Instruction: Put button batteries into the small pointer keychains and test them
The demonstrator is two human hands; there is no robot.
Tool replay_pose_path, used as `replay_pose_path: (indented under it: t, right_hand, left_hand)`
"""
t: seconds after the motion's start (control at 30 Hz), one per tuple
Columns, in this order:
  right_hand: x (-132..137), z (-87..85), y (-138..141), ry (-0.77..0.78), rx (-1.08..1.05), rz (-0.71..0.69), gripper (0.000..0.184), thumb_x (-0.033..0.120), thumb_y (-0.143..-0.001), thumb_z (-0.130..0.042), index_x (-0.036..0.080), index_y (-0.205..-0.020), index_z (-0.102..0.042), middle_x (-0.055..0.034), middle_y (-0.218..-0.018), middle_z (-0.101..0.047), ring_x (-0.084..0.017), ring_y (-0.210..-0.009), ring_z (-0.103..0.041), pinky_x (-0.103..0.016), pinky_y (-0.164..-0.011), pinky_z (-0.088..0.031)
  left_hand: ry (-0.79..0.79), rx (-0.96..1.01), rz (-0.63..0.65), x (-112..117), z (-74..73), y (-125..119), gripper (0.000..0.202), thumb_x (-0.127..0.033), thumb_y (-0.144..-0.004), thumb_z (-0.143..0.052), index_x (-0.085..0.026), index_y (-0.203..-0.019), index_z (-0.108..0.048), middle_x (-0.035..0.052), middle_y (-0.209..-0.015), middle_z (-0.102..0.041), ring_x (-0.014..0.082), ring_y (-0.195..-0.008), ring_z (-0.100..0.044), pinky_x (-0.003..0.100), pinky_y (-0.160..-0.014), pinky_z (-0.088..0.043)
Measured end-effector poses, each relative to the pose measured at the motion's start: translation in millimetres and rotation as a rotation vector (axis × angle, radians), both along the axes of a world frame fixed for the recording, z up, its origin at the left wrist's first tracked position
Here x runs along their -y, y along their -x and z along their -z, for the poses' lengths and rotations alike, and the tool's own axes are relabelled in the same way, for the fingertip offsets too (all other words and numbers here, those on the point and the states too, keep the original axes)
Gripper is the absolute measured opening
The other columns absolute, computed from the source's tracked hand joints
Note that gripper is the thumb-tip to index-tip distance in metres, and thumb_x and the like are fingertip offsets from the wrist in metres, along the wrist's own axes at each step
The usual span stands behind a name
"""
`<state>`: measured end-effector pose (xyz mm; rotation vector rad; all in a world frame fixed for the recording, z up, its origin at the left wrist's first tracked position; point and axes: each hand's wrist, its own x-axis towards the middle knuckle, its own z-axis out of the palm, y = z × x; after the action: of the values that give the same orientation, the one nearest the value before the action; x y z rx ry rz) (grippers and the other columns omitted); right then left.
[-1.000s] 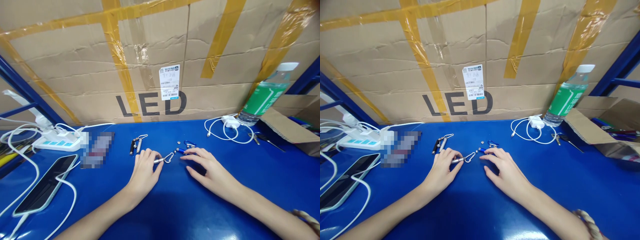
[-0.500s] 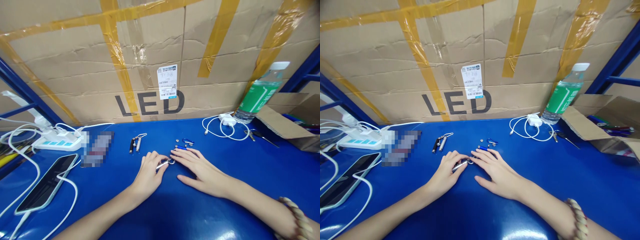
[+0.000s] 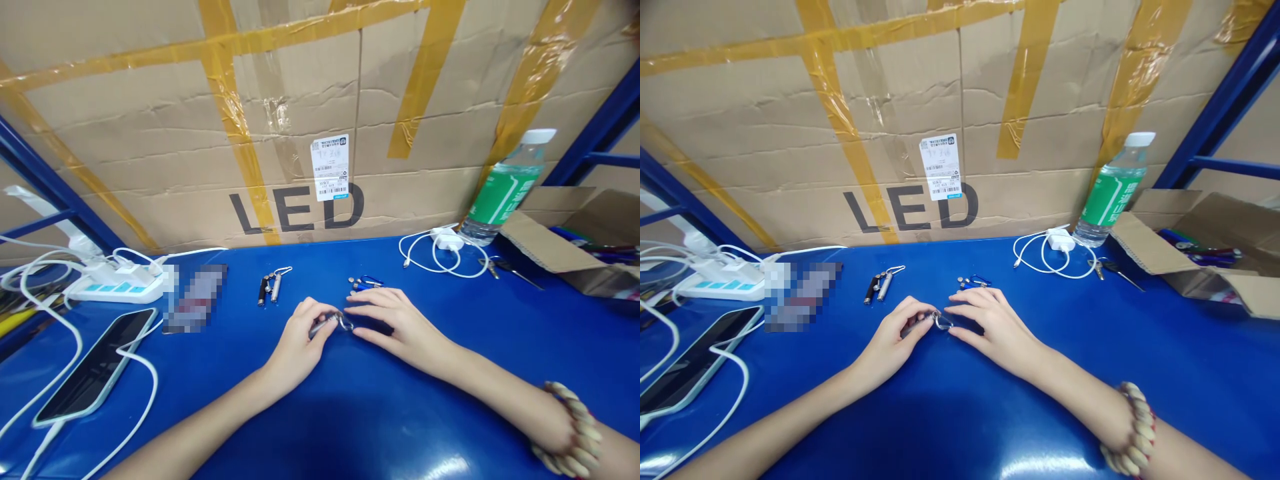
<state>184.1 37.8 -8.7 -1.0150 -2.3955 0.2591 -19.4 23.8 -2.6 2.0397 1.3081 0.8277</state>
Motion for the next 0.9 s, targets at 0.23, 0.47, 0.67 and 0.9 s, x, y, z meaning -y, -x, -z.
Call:
replay_pose_path:
  t: [0.23,0.47,0.67,0.9]
  right_hand:
    - [7.7,-2.8,7.9,0.113,-0.162,-0.128,0.031,0.038,-0.08,-0.06,0.023,-0.107,-0.062,-0.0037,-0.101,-0.068,-0.019,-0.096,-0.058,-0.035,-0.087,-0.041]
    - [13.7,-3.1,12.7,0.097,-0.28,-0.067,0.025,0.03,-0.085,-0.055,0.023,-0.107,-0.064,-0.0013,-0.081,-0.068,-0.014,-0.074,-0.061,-0.027,-0.072,-0.045]
    - [18.1,-8.1,10.3,0.054,-0.209,-0.042,0.031,0.027,-0.09,-0.047,0.022,-0.118,-0.058,-0.0028,-0.08,-0.063,-0.014,-0.072,-0.057,-0.028,-0.069,-0.045]
    - [17.9,-6.6,8.9,-0.004,-0.181,-0.067,0.03,0.026,-0.09,-0.046,0.02,-0.116,-0.059,-0.0038,-0.08,-0.061,-0.015,-0.072,-0.056,-0.028,-0.068,-0.046]
  left_hand:
    - [0.138,0.317,0.114,4.0,-3.3,-2.9,0.013,-0.023,-0.087,-0.046,-0.018,-0.094,-0.056,0.0021,-0.089,-0.055,0.0137,-0.081,-0.052,0.024,-0.075,-0.04]
    - [0.293,0.493,0.153,8.0,-6.4,-5.5,0.016,-0.028,-0.086,-0.048,-0.017,-0.097,-0.05,0.0003,-0.078,-0.053,0.0109,-0.067,-0.047,0.021,-0.06,-0.036]
    - [0.242,0.462,0.095,10.3,-6.5,-3.3,0.022,-0.036,-0.088,-0.042,-0.017,-0.096,-0.05,-0.0026,-0.068,-0.045,0.011,-0.066,-0.043,0.022,-0.061,-0.033]
    - [0.163,0.266,0.005,9.3,-5.4,-4.3,0.023,-0.036,-0.085,-0.046,-0.016,-0.076,-0.051,-0.0032,-0.066,-0.046,0.0094,-0.061,-0.041,0.019,-0.055,-0.033]
